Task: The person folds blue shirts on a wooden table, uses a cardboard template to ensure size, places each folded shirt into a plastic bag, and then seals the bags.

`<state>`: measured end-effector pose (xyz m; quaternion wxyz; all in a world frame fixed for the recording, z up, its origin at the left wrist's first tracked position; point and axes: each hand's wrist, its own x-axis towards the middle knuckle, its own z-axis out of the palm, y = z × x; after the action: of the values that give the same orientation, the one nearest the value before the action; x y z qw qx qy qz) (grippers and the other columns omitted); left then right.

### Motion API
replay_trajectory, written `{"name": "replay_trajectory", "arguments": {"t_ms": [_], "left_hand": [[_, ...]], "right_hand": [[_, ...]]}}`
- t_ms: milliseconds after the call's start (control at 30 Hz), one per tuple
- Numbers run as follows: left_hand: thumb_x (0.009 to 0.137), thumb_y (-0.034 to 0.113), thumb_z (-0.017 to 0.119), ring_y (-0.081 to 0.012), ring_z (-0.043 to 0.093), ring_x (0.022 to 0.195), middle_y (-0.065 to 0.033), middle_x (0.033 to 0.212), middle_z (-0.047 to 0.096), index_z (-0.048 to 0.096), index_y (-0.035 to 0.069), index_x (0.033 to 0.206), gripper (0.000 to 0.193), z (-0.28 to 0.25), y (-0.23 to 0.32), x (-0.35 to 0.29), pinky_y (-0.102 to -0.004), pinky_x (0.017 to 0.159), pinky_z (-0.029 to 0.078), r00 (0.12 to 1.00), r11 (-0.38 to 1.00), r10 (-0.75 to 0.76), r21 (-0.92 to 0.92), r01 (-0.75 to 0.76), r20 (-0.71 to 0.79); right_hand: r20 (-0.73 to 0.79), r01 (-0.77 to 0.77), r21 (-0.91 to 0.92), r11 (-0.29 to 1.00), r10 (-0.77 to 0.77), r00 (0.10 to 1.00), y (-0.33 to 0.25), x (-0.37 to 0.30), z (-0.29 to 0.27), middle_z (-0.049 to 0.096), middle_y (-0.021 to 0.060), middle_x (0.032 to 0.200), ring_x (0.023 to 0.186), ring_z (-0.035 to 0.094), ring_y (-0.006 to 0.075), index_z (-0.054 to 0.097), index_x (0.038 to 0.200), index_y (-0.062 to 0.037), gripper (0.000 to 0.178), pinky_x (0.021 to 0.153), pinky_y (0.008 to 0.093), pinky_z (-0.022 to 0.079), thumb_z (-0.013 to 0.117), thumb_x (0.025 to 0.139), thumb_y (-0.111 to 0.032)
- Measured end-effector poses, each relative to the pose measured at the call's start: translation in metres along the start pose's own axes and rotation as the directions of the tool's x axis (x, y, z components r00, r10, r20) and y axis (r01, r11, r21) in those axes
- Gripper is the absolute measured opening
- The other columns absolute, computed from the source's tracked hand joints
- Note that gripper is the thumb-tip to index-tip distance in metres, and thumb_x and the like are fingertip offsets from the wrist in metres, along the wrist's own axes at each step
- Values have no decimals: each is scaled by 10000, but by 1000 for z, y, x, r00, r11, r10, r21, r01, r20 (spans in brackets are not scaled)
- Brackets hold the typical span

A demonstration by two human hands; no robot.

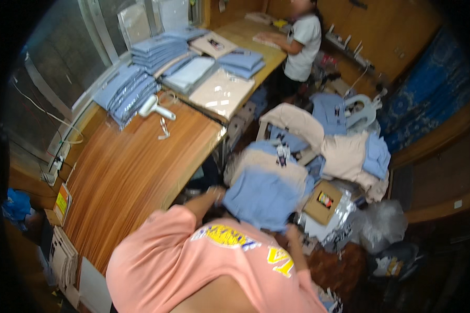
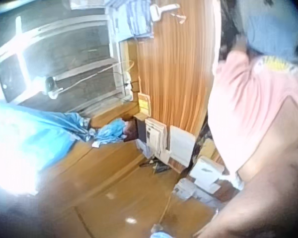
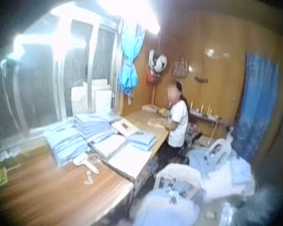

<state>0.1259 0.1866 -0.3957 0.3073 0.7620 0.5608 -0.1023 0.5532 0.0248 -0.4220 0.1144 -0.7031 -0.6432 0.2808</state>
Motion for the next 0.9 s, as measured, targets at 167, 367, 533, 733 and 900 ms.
{"name": "replay_trajectory", "arguments": {"t_ms": [167, 367, 533, 733, 900], "left_hand": [[736, 317, 697, -267, 613, 955, -113, 1026, 651, 652, 95, 1044, 383, 42, -33, -74, -384, 850, 464, 989, 986, 140, -102, -135, 44], [725, 217, 727, -166, 606, 690, -71, 731, 660, 659, 0, 864, 266, -73, 21, -168, -323, 653, 461, 951, 809, 302, -509, -295, -72], [808, 185, 680, -60, 479, 655, 21, 709, 574, 622, -9, 801, 202, -127, 32, -243, -243, 587, 403, 925, 440, 235, -817, -374, -298], [827, 279, 676, -62, 370, 631, 44, 636, 380, 503, 56, 734, 297, -173, 57, -329, -248, 548, 304, 944, 638, 162, -700, -322, -286], [753, 190, 736, -86, 418, 639, -4, 645, 483, 553, 20, 769, 251, -161, 85, -372, -261, 567, 363, 915, 662, -206, -738, -132, -347]], "right_hand": [[-97, -250, 287, 925, 288, 953, -38, 3, -21, 638, 187, 842, 864, 624, 308, 634, 938, -39, 252, 756, 386, 467, 466, 756, 8], [-372, 130, 409, 903, 35, 928, -76, 29, -92, 619, 105, 944, 877, 565, 206, 580, 973, 9, 220, 840, 298, 432, 514, 768, 54], [-183, 305, 458, 835, -247, 952, -166, 48, -167, 555, 22, 797, 807, 521, 104, 547, 855, -24, 150, 737, 251, 418, 556, 736, 68], [-327, 420, 599, 682, -270, 906, -204, 106, -234, 499, -2, 818, 777, 481, 87, 523, 845, -28, 237, 701, 209, 381, 460, 678, 128], [-55, 413, 639, 650, -497, 866, -280, 140, -279, 508, -9, 817, 785, 493, 72, 536, 852, -27, 195, 695, 201, 387, 519, 693, 84]]}}
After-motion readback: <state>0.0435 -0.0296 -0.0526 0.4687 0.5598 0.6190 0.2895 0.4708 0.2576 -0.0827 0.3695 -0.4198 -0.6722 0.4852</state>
